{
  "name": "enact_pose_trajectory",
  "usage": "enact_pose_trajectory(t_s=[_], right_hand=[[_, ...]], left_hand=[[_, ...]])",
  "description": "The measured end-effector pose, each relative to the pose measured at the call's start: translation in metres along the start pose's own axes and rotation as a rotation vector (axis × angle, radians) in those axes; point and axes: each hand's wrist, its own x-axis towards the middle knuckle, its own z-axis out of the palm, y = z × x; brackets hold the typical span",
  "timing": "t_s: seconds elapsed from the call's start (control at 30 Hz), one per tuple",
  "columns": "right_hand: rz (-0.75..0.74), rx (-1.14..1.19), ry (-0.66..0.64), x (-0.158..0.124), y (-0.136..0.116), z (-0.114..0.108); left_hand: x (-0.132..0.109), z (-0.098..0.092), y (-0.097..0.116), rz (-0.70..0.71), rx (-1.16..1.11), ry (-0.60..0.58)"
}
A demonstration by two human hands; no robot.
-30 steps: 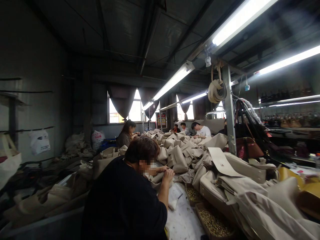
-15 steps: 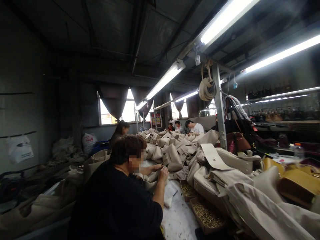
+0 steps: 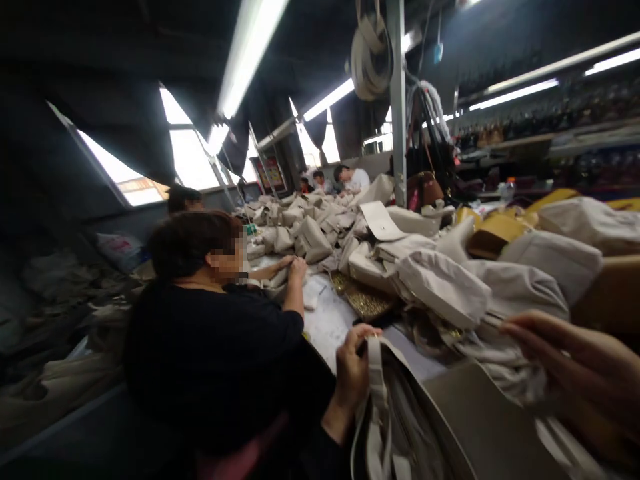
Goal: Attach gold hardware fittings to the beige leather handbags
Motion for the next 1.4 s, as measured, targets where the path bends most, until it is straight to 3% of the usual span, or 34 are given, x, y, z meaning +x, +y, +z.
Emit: enact_pose_trajectory(t_s=[0.07, 0.2, 0.4, 0.57, 0.63, 0.77, 0.83, 1.0, 1.2, 1.4], right_hand=[[0.051, 0.017, -0.091, -0.005, 0.006, -0.015], [-0.112, -0.033, -0.191, -0.021, -0.006, -0.018], [-0.239, -0.077, -0.507, -0.068, -0.033, 0.030], [-0.147, -0.159, -0.661, -0.086, -0.040, 0.056], [-0.147, -0.149, -0.610, -0.094, -0.038, 0.051], [-0.256, -0.184, -0.339, -0.114, -0.031, 0.029], [-0.297, -0.185, -0.271, -0.121, -0.029, 0.020], [-0.407, -0.082, -0.256, -0.118, -0.030, 0.008], [-0.485, -0.241, -0.262, -0.117, -0.024, 0.007], [-0.487, -0.265, -0.231, -0.116, -0.022, 0.014]], left_hand=[[0.005, -0.005, -0.008, -0.023, 0.100, 0.098], [0.012, -0.009, -0.019, -0.124, 0.165, 0.169], [0.017, -0.008, -0.016, -0.128, 0.225, 0.164], [0.024, -0.015, -0.009, -0.152, 0.265, 0.080], [0.025, -0.027, -0.005, -0.178, 0.277, 0.043], [0.013, -0.051, 0.007, -0.223, 0.220, 0.061], [0.002, -0.057, 0.014, -0.221, 0.207, 0.070], [-0.016, -0.060, 0.032, -0.160, 0.184, 0.107], [-0.010, -0.065, 0.030, -0.233, 0.227, -0.220], [-0.005, -0.069, 0.030, -0.261, 0.255, -0.273]])
